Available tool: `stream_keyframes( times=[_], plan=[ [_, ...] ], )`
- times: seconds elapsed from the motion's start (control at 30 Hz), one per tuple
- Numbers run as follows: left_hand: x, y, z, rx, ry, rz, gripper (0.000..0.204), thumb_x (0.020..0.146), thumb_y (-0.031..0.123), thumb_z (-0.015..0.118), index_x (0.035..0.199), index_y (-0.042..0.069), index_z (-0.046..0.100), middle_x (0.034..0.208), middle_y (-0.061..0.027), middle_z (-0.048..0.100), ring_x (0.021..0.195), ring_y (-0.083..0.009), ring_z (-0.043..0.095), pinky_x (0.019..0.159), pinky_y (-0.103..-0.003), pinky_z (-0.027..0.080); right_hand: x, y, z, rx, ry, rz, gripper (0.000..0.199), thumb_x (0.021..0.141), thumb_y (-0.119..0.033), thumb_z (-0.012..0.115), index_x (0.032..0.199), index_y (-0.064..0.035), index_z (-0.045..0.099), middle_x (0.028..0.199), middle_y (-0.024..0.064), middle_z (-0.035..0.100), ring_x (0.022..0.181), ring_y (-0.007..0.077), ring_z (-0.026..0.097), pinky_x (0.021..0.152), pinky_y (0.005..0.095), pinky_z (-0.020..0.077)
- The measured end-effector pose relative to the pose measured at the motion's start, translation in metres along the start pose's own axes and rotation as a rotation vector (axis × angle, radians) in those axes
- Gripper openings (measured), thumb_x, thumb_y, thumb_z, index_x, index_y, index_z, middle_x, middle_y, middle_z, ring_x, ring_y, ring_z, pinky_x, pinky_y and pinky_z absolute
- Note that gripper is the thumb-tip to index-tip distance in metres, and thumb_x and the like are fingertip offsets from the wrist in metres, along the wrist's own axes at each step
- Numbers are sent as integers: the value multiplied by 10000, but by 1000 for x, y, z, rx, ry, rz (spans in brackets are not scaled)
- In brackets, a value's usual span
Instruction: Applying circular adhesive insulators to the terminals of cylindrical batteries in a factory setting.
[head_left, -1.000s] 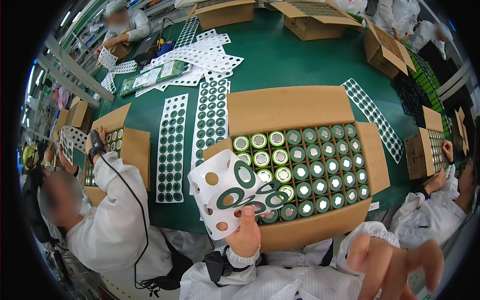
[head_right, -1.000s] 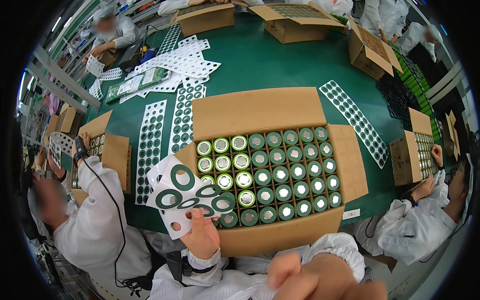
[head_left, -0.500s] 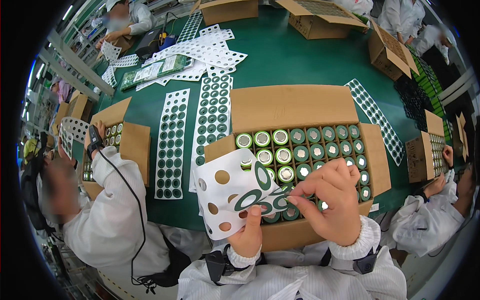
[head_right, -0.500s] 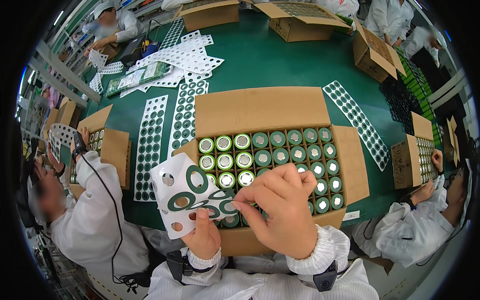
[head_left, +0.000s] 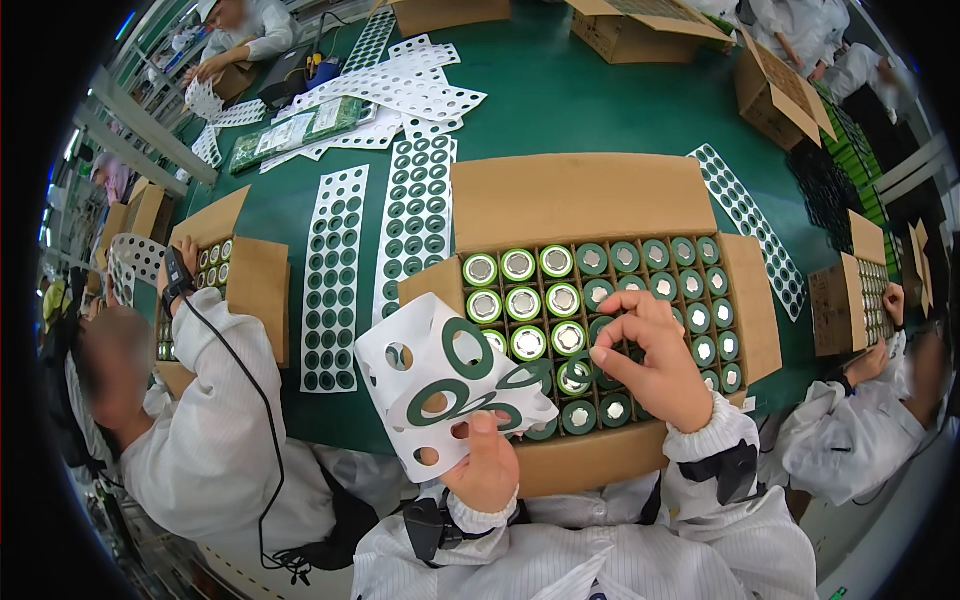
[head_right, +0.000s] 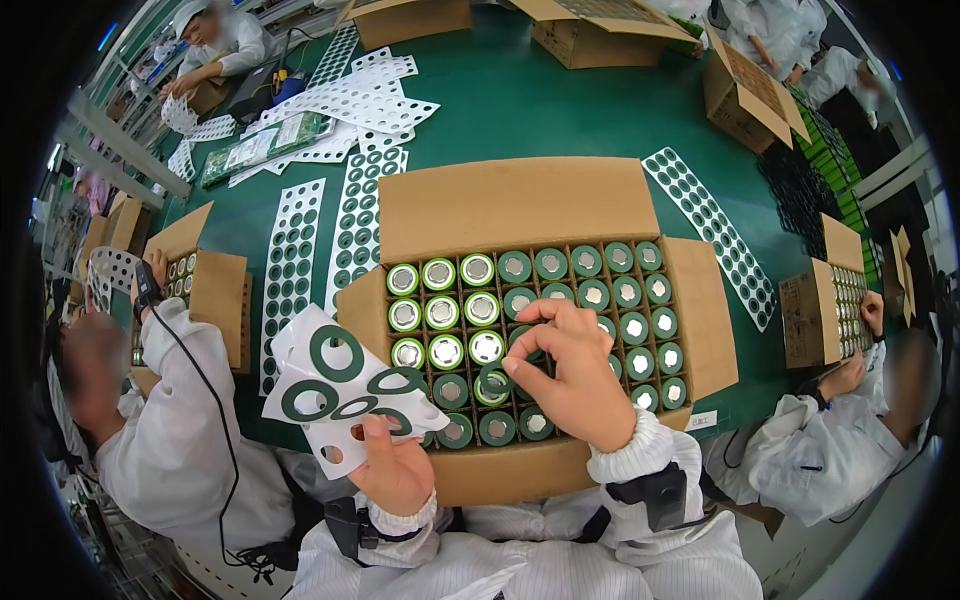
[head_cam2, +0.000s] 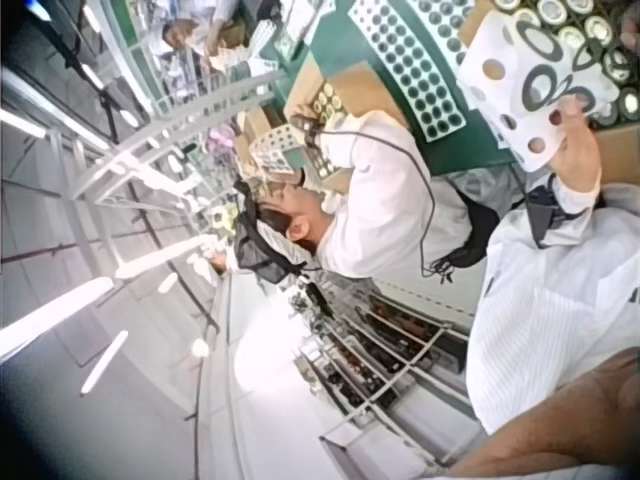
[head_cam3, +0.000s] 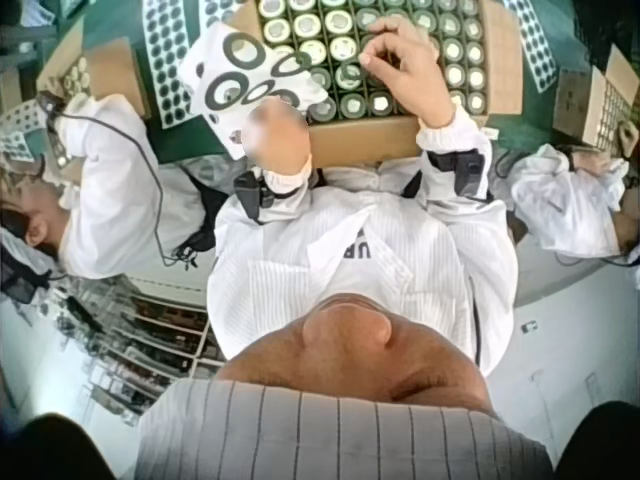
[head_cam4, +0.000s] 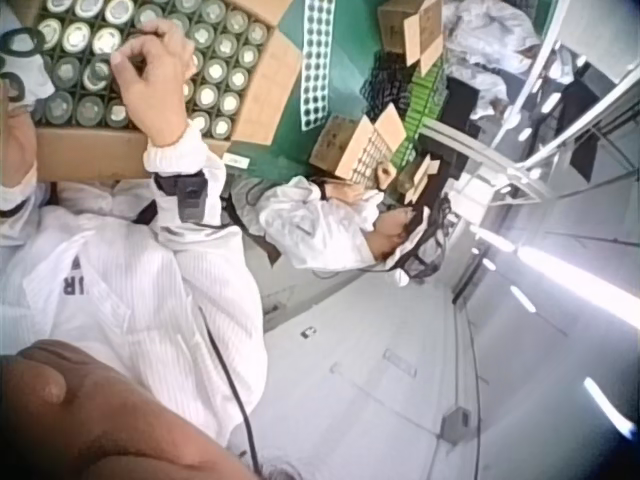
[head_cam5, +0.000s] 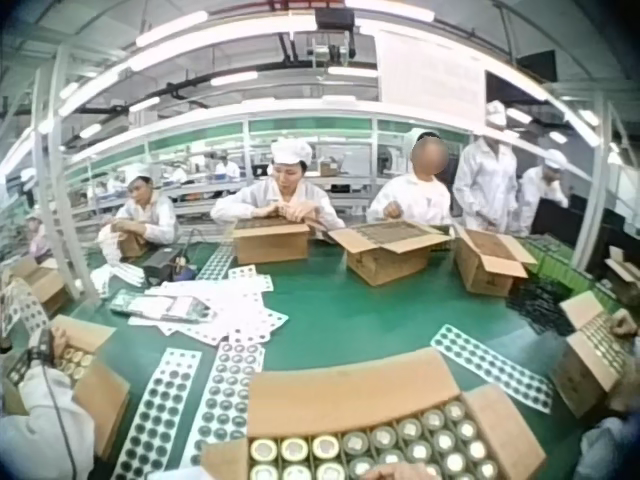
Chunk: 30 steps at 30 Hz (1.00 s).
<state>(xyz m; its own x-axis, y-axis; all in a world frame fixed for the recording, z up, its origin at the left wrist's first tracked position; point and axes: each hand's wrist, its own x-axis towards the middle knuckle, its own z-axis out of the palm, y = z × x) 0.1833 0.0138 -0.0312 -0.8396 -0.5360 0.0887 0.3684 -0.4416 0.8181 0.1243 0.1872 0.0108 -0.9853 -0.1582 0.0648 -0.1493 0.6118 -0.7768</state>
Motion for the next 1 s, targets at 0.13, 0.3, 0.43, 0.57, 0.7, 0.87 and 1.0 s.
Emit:
stream_keyframes(
  times=[0.13,0.3,0.43,0.57,0.7,0.87,1.0],
  plan=[
    [0,-1,-3,-29,-38,53,448,796,-50,571,1198,58,406,1033,-94,550,816,-171,560,628,-309,515,0,-7,0,-20,-35,35,70,710,-146,676,727,-112,617,1087,29,500,1029,228,400,899,407,227],
    [1,-1,1,-29,-15,68,451,798,-56,569,1201,64,405,1043,-94,548,812,-172,559,623,-308,514,0,-8,3,-27,-44,52,72,691,-153,682,692,-109,625,1062,17,497,993,219,398,888,397,222],
    [1,-2,-1,-7,-17,87,447,801,-67,561,1200,63,409,1050,-96,547,809,-172,559,619,-305,512,-1,-9,4,-73,-39,53,79,679,-158,688,672,-109,627,1041,10,494,943,211,398,873,390,222],
    [1,-2,-1,-14,-35,101,447,802,-70,559,1202,65,410,1054,-97,547,807,-171,559,617,-305,512,-1,-9,6,-91,-20,44,77,672,-156,688,665,-111,625,1019,7,491,911,206,400,853,384,225],
    [2,5,12,-33,-11,71,370,821,-62,545,1153,65,445,978,-65,549,763,-138,529,642,-287,487,-1,-8,7,-103,-9,26,77,667,-153,688,660,-112,623,1008,6,489,899,204,400,841,382,226],
    [2,7,16,-35,14,68,289,838,-52,534,1101,53,479,903,-37,551,717,-103,498,659,-259,456,-1,-9,8,-111,-1,26,80,665,-150,686,650,-112,618,1003,8,488,909,212,399,837,384,225],
    [3,7,16,-33,4,58,284,839,-53,529,1097,51,477,903,-40,550,714,-106,498,651,-258,456,-1,-8,8,-115,4,21,79,668,-148,683,646,-113,617,1002,11,487,917,218,398,830,383,225]
  ],
)
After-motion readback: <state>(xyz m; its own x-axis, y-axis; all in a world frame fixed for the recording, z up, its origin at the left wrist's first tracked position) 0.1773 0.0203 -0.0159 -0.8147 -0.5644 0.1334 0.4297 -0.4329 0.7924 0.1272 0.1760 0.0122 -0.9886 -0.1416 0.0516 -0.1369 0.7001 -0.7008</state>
